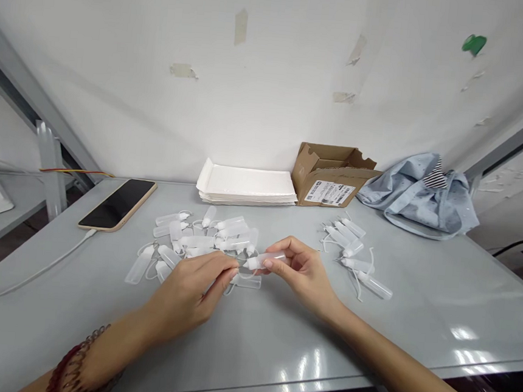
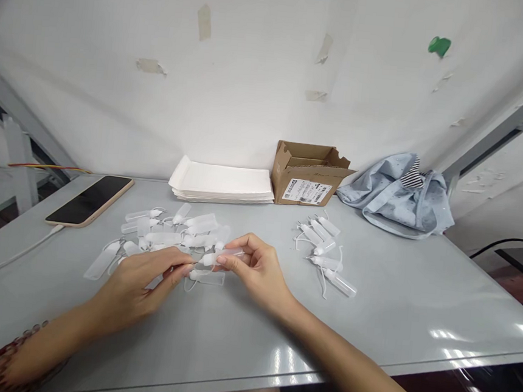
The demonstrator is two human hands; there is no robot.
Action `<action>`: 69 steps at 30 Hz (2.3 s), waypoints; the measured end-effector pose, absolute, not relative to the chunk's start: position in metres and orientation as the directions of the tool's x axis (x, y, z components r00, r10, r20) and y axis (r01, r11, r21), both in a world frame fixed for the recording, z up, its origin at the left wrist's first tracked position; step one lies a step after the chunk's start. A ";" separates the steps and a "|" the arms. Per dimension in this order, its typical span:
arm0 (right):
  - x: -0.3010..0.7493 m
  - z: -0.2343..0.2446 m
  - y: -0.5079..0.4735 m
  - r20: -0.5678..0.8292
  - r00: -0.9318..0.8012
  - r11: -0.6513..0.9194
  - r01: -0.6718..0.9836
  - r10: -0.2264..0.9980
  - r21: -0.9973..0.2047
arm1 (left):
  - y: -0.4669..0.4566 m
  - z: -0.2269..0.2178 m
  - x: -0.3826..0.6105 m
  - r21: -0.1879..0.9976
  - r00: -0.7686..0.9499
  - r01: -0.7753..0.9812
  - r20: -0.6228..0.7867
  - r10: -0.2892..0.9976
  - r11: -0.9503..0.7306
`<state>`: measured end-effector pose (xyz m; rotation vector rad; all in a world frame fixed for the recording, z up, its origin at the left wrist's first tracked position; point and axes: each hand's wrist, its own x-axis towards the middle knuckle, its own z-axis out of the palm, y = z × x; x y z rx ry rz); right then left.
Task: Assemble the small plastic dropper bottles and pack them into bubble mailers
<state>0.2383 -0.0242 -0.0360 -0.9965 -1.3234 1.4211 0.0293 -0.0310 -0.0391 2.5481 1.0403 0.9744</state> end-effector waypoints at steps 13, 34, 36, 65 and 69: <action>0.235 -0.043 -0.027 0.031 -0.297 0.015 -0.057 0.954 -0.998 | -0.030 -0.045 0.029 0.382 0.545 0.536 0.525 0.654 -0.753; 0.239 -0.046 -0.017 0.162 -0.397 0.335 0.419 0.903 -0.844 | -0.022 -0.045 0.025 0.223 0.524 0.650 0.560 0.642 -0.726; 0.240 -0.050 -0.015 0.157 -0.407 0.345 0.445 0.900 -0.826 | -0.020 -0.045 0.023 0.220 0.480 0.683 0.584 0.655 -0.697; 0.362 -0.025 0.047 0.088 0.171 -0.149 0.964 0.981 -0.219 | -0.017 -0.044 0.020 0.163 0.469 0.680 0.653 0.595 -0.715; 0.365 -0.030 0.048 0.013 0.190 -0.182 0.958 0.982 -0.221 | -0.017 -0.044 0.019 0.163 0.467 0.674 0.661 0.587 -0.720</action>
